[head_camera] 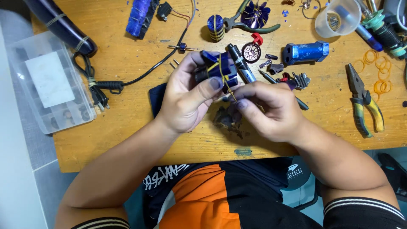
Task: Assembling a small mechanical component by wrapping and securing it with rubber bands using hands and a small tool
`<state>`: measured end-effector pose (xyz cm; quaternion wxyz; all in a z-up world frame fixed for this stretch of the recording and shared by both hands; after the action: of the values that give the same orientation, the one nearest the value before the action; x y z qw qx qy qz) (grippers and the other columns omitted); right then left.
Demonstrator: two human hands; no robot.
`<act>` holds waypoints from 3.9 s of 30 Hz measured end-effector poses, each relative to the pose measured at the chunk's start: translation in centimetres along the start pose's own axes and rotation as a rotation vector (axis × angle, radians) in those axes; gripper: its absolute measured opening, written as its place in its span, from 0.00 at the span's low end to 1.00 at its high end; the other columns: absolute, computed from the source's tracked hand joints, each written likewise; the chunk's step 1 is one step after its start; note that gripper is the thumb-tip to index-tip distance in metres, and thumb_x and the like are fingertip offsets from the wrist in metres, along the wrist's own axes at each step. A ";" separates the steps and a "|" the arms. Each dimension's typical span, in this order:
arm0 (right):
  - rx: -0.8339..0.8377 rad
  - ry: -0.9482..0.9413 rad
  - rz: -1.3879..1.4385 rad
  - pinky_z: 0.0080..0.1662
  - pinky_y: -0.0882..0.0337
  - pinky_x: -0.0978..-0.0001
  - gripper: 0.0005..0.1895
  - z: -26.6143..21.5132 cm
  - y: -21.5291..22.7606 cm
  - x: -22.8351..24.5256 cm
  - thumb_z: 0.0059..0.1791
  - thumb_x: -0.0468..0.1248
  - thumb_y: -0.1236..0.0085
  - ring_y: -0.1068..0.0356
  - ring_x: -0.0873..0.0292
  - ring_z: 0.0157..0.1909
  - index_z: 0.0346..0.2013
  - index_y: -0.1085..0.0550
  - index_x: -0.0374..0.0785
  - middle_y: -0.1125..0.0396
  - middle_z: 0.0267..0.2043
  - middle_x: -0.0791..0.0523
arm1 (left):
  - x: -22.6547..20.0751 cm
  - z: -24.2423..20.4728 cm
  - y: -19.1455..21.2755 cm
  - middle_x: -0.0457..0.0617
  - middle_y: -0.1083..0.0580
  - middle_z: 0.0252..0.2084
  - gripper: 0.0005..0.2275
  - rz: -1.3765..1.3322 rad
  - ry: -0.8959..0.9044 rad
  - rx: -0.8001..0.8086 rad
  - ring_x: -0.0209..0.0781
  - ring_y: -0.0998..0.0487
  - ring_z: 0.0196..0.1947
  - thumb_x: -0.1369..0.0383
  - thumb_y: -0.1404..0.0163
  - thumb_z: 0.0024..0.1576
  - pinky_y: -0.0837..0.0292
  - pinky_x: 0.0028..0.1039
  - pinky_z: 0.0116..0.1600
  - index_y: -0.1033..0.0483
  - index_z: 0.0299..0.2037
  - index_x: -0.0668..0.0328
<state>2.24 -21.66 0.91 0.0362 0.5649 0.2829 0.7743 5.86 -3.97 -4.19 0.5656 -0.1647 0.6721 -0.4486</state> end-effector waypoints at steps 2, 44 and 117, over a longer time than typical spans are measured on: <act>-0.014 0.057 0.023 0.39 0.25 0.67 0.11 0.3 -0.3 0.5 0.62 0.34 0.43 0.23 0.57 0.33 0.50 0.19 0.28 0.20 0.41 0.50 | 0.4 0.2 0.4 0.60 0.19 0.59 0.17 -0.019 -0.001 -0.031 0.53 0.15 0.60 0.78 0.35 0.68 0.12 0.40 0.65 0.26 0.64 0.64; -0.257 0.088 0.173 0.37 0.28 0.57 0.12 0.7 0.1 -2.4 0.61 0.31 0.43 0.32 0.50 0.30 0.33 0.22 0.33 0.29 0.30 0.50 | 1.2 2.6 2.5 0.60 0.17 0.46 0.25 0.356 0.078 -0.161 0.38 0.14 0.36 0.72 0.29 0.62 0.10 0.22 0.38 0.24 0.66 0.76; -0.105 -0.369 1.176 0.37 0.24 0.65 0.30 1.4 2.1 -4.8 0.55 0.26 0.41 0.33 0.62 0.25 0.69 0.41 0.40 0.29 0.31 0.46 | 0.1 0.6 -0.9 0.55 0.19 0.29 0.11 0.558 0.232 0.191 0.32 0.20 0.28 0.70 0.44 0.73 0.21 0.20 0.33 0.18 0.57 0.73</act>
<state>5.72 -24.64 -1.88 -0.3206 0.7484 -0.1251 0.5669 6.11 -4.82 -3.51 0.5993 0.1320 0.7062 -0.3531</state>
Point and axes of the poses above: each hand's wrist, its own z-axis towards the middle knuckle, its own y-axis out of the back of the hand, x = y × z, the point moved 7 cm from there along z, towards the middle knuckle
